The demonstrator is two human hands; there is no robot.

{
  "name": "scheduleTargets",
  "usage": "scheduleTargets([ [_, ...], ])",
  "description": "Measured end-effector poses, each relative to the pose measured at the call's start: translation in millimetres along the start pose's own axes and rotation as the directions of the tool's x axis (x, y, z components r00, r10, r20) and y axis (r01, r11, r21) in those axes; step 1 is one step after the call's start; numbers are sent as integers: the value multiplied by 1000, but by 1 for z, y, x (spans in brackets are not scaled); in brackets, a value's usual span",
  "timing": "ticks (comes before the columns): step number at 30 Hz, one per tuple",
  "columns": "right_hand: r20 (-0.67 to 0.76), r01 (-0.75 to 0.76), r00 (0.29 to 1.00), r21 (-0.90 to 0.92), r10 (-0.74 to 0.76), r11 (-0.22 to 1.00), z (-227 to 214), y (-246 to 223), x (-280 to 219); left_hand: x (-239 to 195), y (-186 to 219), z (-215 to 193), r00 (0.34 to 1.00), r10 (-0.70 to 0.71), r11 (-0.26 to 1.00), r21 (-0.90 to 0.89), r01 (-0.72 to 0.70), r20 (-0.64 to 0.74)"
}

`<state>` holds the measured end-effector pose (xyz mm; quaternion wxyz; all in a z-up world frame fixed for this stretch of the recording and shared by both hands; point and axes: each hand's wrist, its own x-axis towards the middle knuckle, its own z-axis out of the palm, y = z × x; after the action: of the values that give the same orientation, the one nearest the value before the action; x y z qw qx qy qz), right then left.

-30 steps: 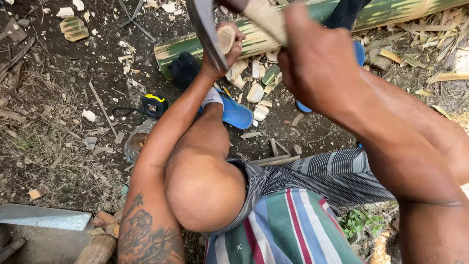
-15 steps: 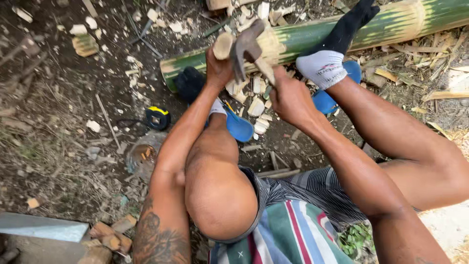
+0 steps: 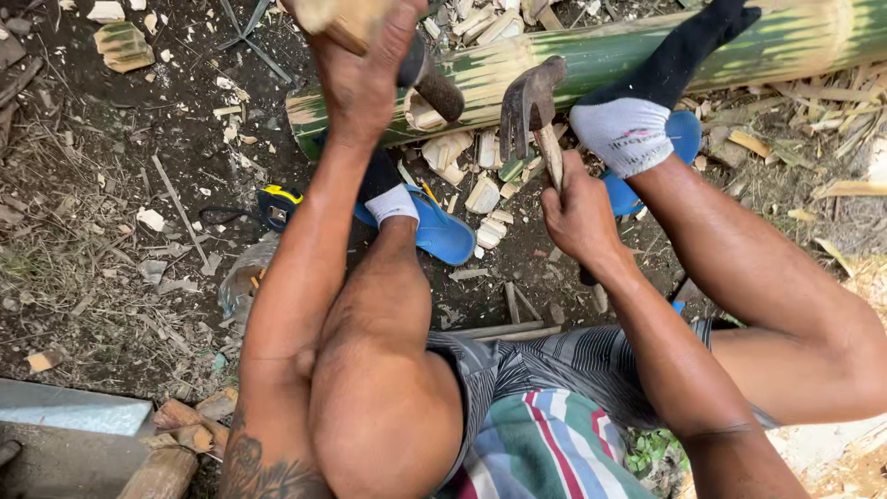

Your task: The person uses a hammer and a chisel to carve a circular hole into a large bamboo stalk. They repeatedly strike the chisel to remove material, then use a pencil to mark the bamboo surface before continuing the carving process.

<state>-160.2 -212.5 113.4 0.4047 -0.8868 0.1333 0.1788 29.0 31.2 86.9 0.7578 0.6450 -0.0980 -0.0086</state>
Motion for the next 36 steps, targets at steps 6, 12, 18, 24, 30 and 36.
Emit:
scheduleTargets([
  [6, 11, 11, 1000, 77, -12, 997, 4, -7, 12, -9, -18, -2, 998, -24, 999, -44, 22, -56],
  [12, -13, 40, 999, 102, -39, 994, -4, -14, 21, -29, -32, -11, 994, 2, 999, -39, -7, -106],
  [18, -71, 128, 990, 75, -122, 989, -18, -40, 24, -31, -29, -15, 983, -8, 998, -70, -5, -183],
  [24, -90, 315, 945, -10, -315, 949, -43, -72, 26, -47, -55, -12, 960, 29, 999, -12, -34, -280],
  [30, 40, 551, 829, -238, -559, 800, -70, -119, 39, -61, -106, -27, 975, 96, 995, 43, -89, -202],
  [36, 52, 645, 751, -273, -659, 713, -80, -149, 41, -62, -145, -36, 985, 96, 958, 282, -53, -142],
])
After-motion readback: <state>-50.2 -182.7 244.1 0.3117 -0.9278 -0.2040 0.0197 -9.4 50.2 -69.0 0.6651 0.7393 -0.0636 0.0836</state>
